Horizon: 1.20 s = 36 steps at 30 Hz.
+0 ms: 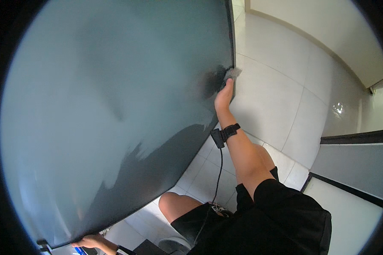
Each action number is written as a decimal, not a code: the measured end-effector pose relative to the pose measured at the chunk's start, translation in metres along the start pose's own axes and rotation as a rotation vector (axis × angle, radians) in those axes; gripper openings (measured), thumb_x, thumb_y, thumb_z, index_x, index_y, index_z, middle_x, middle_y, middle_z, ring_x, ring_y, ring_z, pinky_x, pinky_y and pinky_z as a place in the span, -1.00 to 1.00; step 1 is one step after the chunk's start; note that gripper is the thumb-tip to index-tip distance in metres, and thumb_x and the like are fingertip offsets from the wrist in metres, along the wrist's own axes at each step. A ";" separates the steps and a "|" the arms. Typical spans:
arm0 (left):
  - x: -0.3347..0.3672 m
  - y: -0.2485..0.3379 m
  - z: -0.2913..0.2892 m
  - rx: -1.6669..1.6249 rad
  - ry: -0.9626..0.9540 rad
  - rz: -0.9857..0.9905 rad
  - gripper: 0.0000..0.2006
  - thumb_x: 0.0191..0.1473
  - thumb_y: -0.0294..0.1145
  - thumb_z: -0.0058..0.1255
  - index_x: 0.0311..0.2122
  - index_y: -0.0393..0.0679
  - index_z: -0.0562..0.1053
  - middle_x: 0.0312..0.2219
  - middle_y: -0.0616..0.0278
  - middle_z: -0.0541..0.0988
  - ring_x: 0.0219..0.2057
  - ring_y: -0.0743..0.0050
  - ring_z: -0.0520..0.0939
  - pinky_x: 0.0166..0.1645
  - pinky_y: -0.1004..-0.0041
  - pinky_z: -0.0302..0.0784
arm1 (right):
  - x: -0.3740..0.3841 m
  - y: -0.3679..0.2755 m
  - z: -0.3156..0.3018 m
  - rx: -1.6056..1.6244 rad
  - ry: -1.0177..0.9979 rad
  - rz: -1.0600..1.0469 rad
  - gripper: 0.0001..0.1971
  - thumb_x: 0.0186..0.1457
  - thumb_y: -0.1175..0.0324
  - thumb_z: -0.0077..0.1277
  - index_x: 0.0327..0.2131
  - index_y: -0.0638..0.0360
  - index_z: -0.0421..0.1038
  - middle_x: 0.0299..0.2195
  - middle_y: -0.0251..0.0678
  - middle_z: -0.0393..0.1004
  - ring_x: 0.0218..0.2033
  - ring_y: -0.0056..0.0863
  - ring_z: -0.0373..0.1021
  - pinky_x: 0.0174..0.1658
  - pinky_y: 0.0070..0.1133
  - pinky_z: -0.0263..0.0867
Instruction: The person wipes and scrubs a frosted glass door using a cloth, moving it across the glass surface while holding the door's handle and lower edge.
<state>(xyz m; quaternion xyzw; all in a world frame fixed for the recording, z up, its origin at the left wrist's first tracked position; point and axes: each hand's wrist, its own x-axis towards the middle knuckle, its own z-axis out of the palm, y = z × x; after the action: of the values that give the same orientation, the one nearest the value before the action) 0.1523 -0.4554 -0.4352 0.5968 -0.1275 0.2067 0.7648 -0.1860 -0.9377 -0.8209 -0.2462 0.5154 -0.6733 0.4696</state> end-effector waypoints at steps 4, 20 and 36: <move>-0.002 -0.001 0.008 -0.001 0.036 -0.029 -0.02 0.25 0.48 -0.49 0.41 -0.28 0.10 0.42 -0.08 0.07 0.37 -0.29 0.11 0.44 -0.17 -0.09 | 0.021 0.068 -0.034 -0.003 0.145 0.300 -0.38 0.36 0.05 -0.31 0.27 0.39 0.21 0.32 0.12 0.16 0.32 -0.01 0.12 0.35 -0.34 0.00; -0.014 -0.001 0.029 -0.006 0.056 -0.063 -0.01 0.18 0.53 -0.38 0.40 -0.18 0.16 0.43 -0.06 0.05 0.40 -0.28 0.04 0.47 -0.12 -0.18 | -0.018 -0.026 -0.047 0.255 -0.121 0.173 -0.89 0.24 0.50 0.10 -0.16 0.21 0.47 -0.14 -0.33 0.53 -0.17 -0.47 0.48 -0.07 -0.60 0.41; -0.012 -0.002 0.000 -0.004 -0.001 -0.012 -0.04 0.24 0.47 -0.49 0.41 -0.26 0.09 0.43 -0.12 0.04 0.39 -0.30 0.07 0.45 -0.21 -0.14 | -0.009 0.045 -0.061 -0.248 0.010 -0.331 -0.50 0.08 0.76 -0.09 0.10 0.24 0.47 0.04 -0.10 0.55 0.00 -0.24 0.49 0.06 -0.47 0.41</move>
<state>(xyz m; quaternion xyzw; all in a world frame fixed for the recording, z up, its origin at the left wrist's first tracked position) 0.1421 -0.4579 -0.4422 0.5961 -0.1248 0.2015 0.7672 -0.2146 -0.9032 -0.8824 -0.3801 0.5491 -0.6738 0.3163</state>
